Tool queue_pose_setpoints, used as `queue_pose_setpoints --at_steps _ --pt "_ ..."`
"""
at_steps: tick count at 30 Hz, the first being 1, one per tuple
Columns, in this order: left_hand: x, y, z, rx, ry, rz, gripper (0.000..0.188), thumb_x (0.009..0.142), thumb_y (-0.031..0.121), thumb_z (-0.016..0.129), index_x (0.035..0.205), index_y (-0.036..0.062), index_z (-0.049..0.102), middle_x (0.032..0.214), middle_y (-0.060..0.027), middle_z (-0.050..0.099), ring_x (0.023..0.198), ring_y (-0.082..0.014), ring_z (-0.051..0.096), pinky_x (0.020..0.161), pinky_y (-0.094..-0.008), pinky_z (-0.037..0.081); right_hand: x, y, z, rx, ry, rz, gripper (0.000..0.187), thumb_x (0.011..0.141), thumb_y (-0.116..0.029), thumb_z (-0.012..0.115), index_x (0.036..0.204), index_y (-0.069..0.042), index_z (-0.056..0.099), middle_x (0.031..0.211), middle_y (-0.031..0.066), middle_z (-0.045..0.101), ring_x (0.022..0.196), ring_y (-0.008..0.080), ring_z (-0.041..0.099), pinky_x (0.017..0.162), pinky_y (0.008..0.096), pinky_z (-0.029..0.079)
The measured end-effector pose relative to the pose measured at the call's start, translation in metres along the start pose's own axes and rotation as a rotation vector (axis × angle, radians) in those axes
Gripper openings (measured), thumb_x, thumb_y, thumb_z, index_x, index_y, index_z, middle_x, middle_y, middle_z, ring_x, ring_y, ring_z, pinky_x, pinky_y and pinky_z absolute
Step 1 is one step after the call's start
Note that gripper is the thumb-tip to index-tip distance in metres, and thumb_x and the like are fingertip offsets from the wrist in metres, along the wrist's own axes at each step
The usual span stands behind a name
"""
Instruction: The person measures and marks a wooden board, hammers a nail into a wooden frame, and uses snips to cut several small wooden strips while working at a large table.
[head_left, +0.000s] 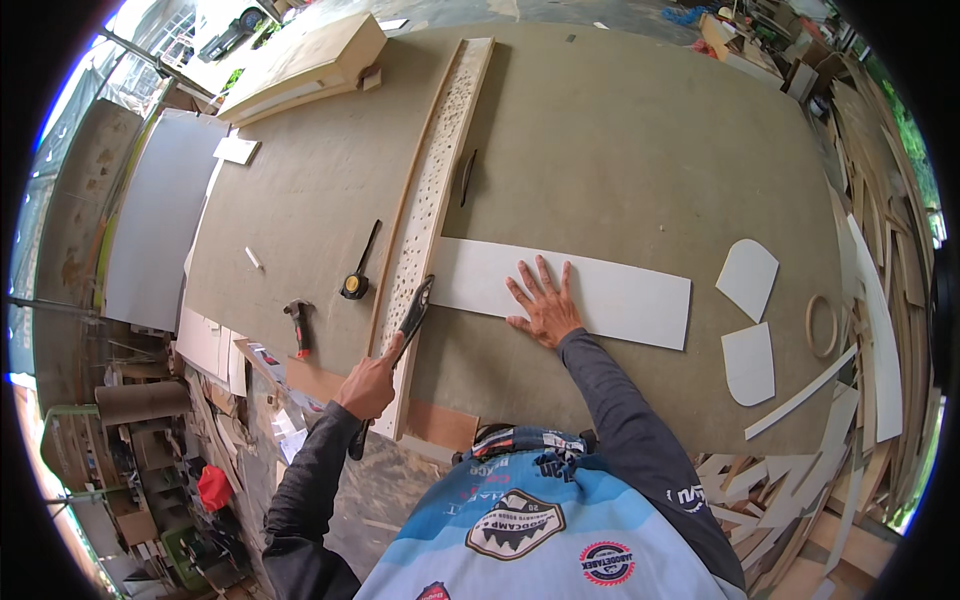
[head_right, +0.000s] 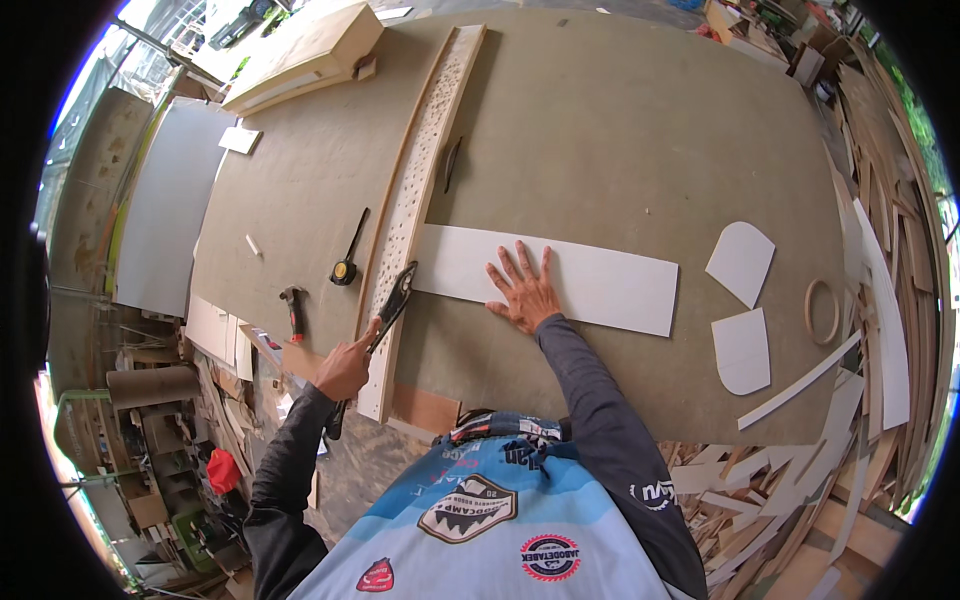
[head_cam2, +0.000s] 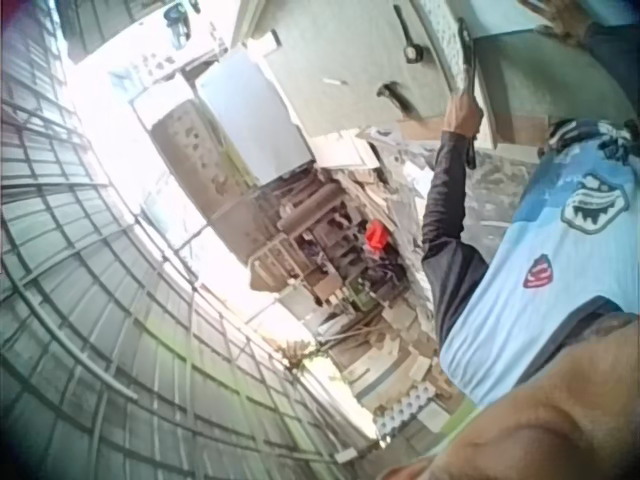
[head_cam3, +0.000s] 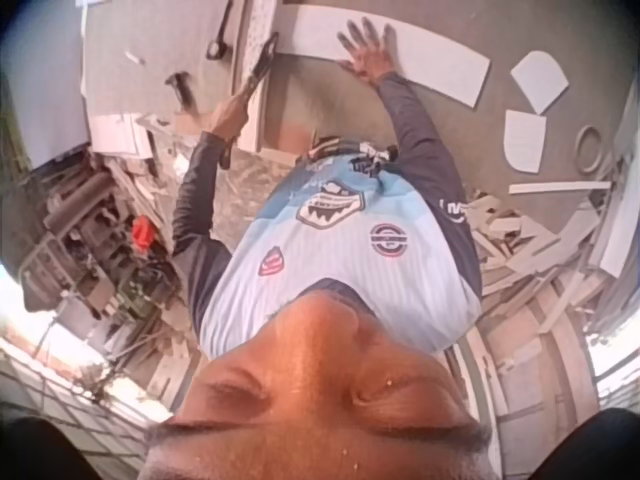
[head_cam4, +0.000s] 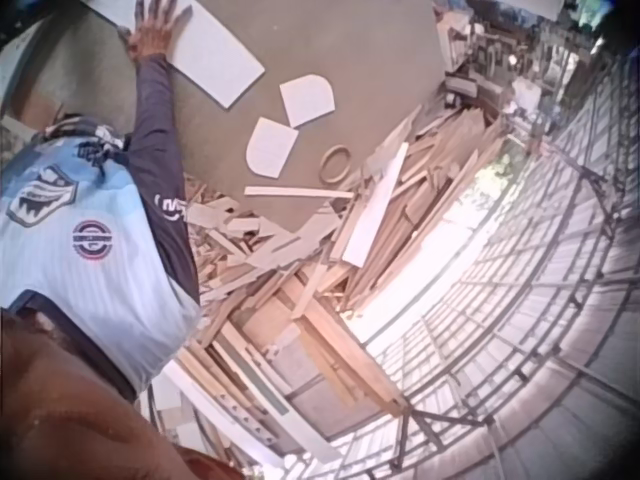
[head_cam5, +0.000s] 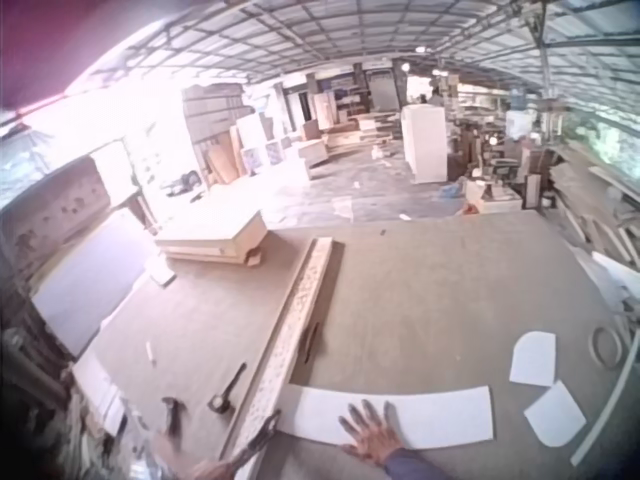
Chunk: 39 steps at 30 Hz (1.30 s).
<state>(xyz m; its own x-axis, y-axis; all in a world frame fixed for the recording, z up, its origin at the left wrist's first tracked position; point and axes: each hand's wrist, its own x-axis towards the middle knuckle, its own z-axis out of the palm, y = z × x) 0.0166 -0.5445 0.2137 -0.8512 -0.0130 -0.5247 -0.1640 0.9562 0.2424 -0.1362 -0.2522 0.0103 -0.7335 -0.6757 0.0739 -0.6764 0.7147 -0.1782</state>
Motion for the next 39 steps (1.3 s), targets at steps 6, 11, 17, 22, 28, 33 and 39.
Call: queue_pose_setpoints --at_steps 6,11,17,22,28,33,39 --pt "0.019 0.006 -0.011 -0.065 -0.059 -0.072 0.078 0.085 0.002 0.049 0.158 0.0108 0.021 0.077 -0.0338 0.062 0.074 -0.0520 0.060 0.074 -0.0593 0.044 0.014 0.012 -0.002 -0.007 -0.001 0.008 0.078 0.094 -0.071 0.033 0.158 -0.026 0.029 0.167 0.0065 0.013 0.154 0.0351 0.004 0.116 0.0734 -0.001" --pt "0.039 0.000 -0.012 -0.007 0.000 0.035 0.081 0.078 -0.002 0.047 0.155 0.0010 0.023 0.068 -0.0285 0.063 0.057 -0.0408 0.065 0.065 -0.0501 0.055 0.026 0.021 -0.004 -0.010 -0.003 0.015 0.077 0.095 -0.070 0.034 0.158 -0.027 0.029 0.167 0.0062 0.014 0.154 0.0357 0.003 0.117 0.0720 -0.001" --pt "0.056 0.003 -0.017 0.056 0.015 0.067 0.083 0.077 -0.002 0.049 0.155 -0.0014 0.023 0.073 -0.0282 0.064 0.061 -0.0428 0.065 0.068 -0.0516 0.052 0.038 0.031 -0.003 0.002 -0.007 0.023 0.077 0.094 -0.071 0.035 0.158 -0.027 0.028 0.168 0.0050 0.013 0.154 0.0346 0.002 0.118 0.0692 -0.003" --pt "0.067 0.002 -0.025 0.068 0.039 0.083 0.082 0.077 -0.002 0.049 0.155 0.0012 0.025 0.075 -0.0281 0.065 0.063 -0.0423 0.065 0.069 -0.0509 0.054 0.048 0.042 0.000 0.006 0.003 0.027 0.078 0.094 -0.072 0.034 0.158 -0.028 0.026 0.168 0.0043 0.013 0.154 0.0334 0.003 0.119 0.0677 -0.003" --pt "0.077 0.004 -0.033 0.055 0.014 0.011 0.081 0.076 -0.003 0.049 0.155 0.0046 0.029 0.076 -0.0273 0.066 0.064 -0.0415 0.066 0.070 -0.0498 0.055 0.057 0.049 -0.002 -0.007 -0.028 0.035 0.079 0.093 -0.073 0.033 0.158 -0.029 0.026 0.168 0.0040 0.013 0.154 0.0335 0.003 0.120 0.0670 -0.003" --pt "0.091 -0.007 -0.031 0.086 0.069 0.077 0.081 0.075 -0.004 0.049 0.154 0.0042 0.031 0.075 -0.0265 0.066 0.062 -0.0399 0.067 0.067 -0.0481 0.056 0.066 0.056 -0.004 -0.027 -0.011 0.028 0.079 0.093 -0.073 0.033 0.158 -0.029 0.026 0.168 0.0042 0.013 0.154 0.0338 0.003 0.120 0.0666 -0.003" --pt "0.093 0.012 -0.049 0.032 -0.016 -0.010 0.082 0.075 -0.004 0.049 0.155 0.0047 0.030 0.074 -0.0249 0.066 0.060 -0.0387 0.067 0.067 -0.0462 0.058 0.069 0.065 0.001 -0.003 0.007 0.026 0.079 0.093 -0.073 0.033 0.158 -0.029 0.027 0.168 0.0045 0.013 0.154 0.0337 0.003 0.120 0.0666 -0.003"
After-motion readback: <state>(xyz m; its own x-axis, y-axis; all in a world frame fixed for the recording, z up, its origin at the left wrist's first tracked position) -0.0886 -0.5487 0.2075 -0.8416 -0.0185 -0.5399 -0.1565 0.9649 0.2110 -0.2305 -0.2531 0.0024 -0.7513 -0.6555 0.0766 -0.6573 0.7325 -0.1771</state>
